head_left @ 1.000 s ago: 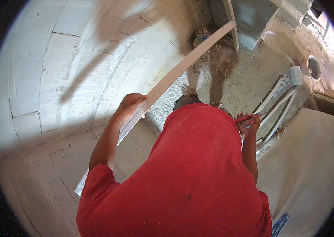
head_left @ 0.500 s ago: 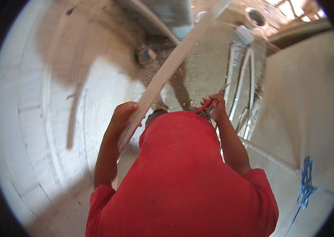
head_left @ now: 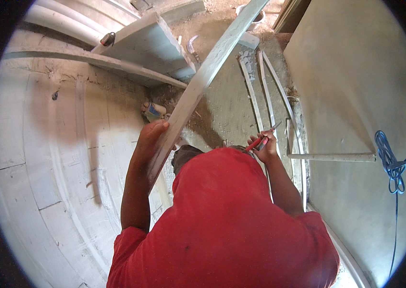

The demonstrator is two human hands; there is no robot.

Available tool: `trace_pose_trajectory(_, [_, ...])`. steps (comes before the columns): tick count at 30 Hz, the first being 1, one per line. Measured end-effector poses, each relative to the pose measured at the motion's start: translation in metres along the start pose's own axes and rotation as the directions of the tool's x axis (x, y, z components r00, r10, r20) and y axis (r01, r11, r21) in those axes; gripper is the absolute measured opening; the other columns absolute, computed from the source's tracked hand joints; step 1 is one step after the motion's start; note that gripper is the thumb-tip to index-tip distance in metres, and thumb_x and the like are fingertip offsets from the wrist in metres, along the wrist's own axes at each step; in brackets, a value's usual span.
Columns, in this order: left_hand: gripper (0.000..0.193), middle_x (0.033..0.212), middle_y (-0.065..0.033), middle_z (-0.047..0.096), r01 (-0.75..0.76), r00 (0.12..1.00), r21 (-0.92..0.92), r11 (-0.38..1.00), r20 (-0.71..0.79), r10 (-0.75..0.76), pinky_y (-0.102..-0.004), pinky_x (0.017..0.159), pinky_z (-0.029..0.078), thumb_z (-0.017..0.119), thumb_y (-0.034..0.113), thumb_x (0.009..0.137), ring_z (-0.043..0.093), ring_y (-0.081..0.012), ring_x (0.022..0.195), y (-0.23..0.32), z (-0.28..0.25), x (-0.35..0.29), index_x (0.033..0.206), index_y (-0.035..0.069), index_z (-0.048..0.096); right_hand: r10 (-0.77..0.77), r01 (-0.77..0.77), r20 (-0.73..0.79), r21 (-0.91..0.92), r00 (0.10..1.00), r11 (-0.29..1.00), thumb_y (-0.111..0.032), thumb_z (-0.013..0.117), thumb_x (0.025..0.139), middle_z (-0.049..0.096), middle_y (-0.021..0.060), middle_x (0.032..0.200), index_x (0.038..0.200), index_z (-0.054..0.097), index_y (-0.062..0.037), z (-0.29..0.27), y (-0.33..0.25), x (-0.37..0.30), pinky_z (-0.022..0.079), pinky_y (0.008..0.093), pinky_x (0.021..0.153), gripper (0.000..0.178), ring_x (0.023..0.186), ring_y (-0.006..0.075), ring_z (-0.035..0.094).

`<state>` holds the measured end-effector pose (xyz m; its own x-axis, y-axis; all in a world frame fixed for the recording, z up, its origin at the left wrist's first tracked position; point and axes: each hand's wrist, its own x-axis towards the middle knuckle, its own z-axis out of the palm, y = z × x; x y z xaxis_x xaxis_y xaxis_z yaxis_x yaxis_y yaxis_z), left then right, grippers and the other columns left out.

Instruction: The person uses tin snips to cut a long white molding strip along a ceiling line, then repositions and cuts again. The person removes the cut pieces and carries them down the stairs.

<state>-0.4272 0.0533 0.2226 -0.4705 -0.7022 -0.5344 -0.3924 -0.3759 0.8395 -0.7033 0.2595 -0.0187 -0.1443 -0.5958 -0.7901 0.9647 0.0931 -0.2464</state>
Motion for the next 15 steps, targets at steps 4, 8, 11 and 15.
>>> trace_pose_trajectory(4, [0.043,0.077,-0.0086,0.061,-0.075,0.994,-0.026,0.997,0.075,0.076,-0.0276,0.06,0.045,0.054,0.041,0.088,0.057,-0.0156,0.065,0.024,-0.003,0.031,0.096,0.0,0.064,-0.042,0.042,-0.015,-0.03,0.999,0.999,-0.036,0.067,0.071,0.058,0.0145,0.095,0.091,0.053,-0.0125,0.006,-0.009,0.0,0.047,0.0472,0.078,0.034,0.082,0.0323,0.059])
trace_pose_trajectory(8, [0.043,0.077,-0.0071,0.061,-0.159,0.983,0.01,0.987,0.09,0.157,-0.0272,0.061,0.044,0.055,0.042,0.088,0.055,-0.0138,0.066,0.057,-0.015,0.066,0.095,0.001,0.065,-0.137,0.135,0.001,-0.18,0.991,0.974,-0.041,0.069,0.075,0.059,0.0148,0.095,0.117,0.047,-0.0107,0.03,-0.011,-0.001,0.048,0.0462,0.078,0.057,0.084,0.0308,0.061])
trace_pose_trajectory(11, [0.041,0.077,-0.0062,0.061,-0.196,0.978,0.025,0.98,0.073,0.194,-0.0282,0.061,0.044,0.056,0.041,0.088,0.055,-0.0136,0.066,0.084,-0.031,0.095,0.094,0.001,0.065,-0.132,0.154,0.104,-0.25,0.986,0.956,-0.038,0.069,0.076,0.058,0.0181,0.1,0.118,0.048,-0.0063,0.056,-0.018,0.007,0.05,0.0449,0.082,0.057,0.087,0.0314,0.061])
trace_pose_trajectory(15, [0.038,0.077,-0.0057,0.061,-0.309,0.944,0.046,0.95,0.137,0.301,-0.0279,0.062,0.045,0.057,0.038,0.089,0.056,-0.0139,0.066,0.123,-0.062,0.145,0.092,0.0,0.066,-0.085,0.131,0.184,-0.256,0.979,0.958,-0.037,0.067,0.08,0.062,0.0159,0.094,0.124,0.046,-0.0075,0.096,-0.034,0.028,0.052,0.0442,0.07,0.057,0.081,0.0296,0.063])
